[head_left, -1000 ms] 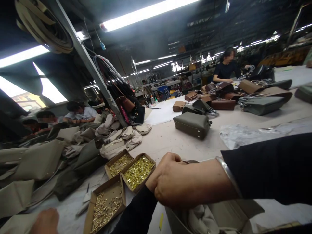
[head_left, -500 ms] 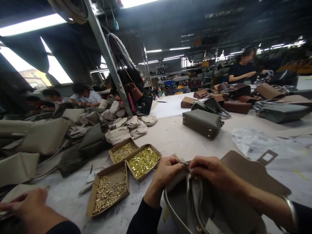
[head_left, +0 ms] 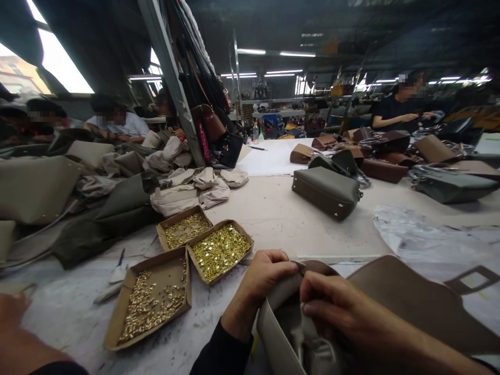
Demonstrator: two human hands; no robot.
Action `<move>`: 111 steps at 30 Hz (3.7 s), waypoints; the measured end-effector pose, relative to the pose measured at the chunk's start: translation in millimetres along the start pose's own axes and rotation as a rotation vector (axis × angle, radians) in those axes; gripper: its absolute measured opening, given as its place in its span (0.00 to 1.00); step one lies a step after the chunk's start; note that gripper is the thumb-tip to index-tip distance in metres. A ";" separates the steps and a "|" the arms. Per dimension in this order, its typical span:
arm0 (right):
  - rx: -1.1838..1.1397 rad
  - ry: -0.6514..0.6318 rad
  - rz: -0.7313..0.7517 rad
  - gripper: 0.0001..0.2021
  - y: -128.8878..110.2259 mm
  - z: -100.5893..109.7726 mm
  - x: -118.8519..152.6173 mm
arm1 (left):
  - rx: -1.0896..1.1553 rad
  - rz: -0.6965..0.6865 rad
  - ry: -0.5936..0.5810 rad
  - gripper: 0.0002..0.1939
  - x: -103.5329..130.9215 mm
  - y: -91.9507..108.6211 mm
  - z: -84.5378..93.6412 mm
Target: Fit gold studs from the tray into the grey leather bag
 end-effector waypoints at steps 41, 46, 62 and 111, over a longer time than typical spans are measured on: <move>0.502 0.579 0.370 0.08 9.5 8.6 9.1 | 0.119 -0.059 -0.084 0.19 9.9 -10.9 -6.0; 0.459 0.548 0.347 0.08 6.8 10.2 7.9 | 0.116 -0.062 -0.057 0.18 9.8 -11.4 -5.7; 0.395 0.530 0.267 0.08 5.9 6.2 4.8 | 0.107 -0.081 -0.050 0.18 11.6 -11.5 -5.5; 0.642 0.695 0.278 0.09 4.9 -6.8 1.4 | -0.272 -0.240 -0.283 0.24 41.5 19.7 -14.2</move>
Point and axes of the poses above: each hand's wrist, its own x-axis away from the middle knuckle, its own z-axis out of the back of the hand, y = z × x, the point moved 2 cm from there along -x, towards the middle knuckle, and after that the axes turned 12 degrees about x, right-handed, at the moved point
